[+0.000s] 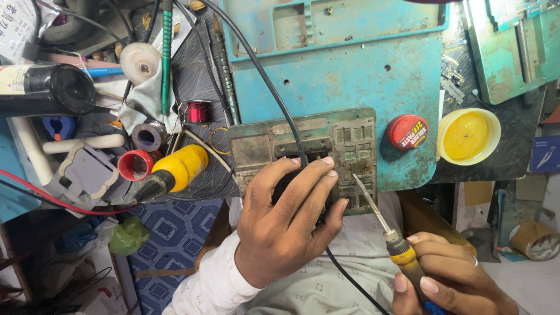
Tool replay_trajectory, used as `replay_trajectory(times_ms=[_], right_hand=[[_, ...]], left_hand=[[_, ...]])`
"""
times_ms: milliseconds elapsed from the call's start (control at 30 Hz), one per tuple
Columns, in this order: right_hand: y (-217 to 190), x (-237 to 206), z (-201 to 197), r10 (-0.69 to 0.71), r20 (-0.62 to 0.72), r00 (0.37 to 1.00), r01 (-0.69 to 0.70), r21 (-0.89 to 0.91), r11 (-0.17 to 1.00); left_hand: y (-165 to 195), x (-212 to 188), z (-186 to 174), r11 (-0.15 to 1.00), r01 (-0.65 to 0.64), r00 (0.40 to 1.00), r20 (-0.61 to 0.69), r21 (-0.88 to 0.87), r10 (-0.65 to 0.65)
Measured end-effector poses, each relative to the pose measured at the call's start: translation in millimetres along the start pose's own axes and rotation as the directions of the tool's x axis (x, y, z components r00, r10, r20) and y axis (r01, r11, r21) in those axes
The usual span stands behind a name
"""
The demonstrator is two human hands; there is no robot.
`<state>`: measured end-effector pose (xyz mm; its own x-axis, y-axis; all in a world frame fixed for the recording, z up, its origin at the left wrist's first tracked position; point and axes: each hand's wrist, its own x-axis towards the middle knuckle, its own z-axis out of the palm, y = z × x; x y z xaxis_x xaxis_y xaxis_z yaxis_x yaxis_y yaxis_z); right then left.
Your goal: The person sits at a cluttered repair workbench and first scrapes the surface of a metal electronic component with a green-handled tool. They then pick up a soldering iron and solder the component, steadying it with the other hand.
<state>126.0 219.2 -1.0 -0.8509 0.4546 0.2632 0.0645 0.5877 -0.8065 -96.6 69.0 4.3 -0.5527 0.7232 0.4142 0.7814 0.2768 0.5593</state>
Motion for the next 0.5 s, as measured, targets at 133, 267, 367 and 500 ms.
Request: replay_trajectory(times_ms=[133, 267, 367, 500], right_hand=[[-0.1, 5.4, -4.3, -0.013, 0.034, 0.999, 0.013, 0.000, 1.000], [1.5, 4.6, -3.7, -0.019, 0.034, 0.999, 0.020, -0.013, 1.000], [2.4, 0.0, -1.7, -0.010, -0.010, 1.000, 0.010, -0.027, 1.000], [3.5, -3.2, -3.7, -0.031, 0.068, 0.997, 0.030, 0.013, 0.999]], left_hand=[[0.2, -0.1, -0.1, 1.000, 0.004, 1.000, 0.000, -0.006, -0.004], [-0.1, -0.3, -0.6, 1.000, 0.003, 1.000, -0.002, -0.005, -0.003], [-0.3, -0.2, -0.5, 1.000, -0.001, 1.000, -0.004, -0.005, 0.001], [-0.3, -0.3, -0.5, 1.000, 0.000, 1.000, -0.008, -0.001, 0.000]])
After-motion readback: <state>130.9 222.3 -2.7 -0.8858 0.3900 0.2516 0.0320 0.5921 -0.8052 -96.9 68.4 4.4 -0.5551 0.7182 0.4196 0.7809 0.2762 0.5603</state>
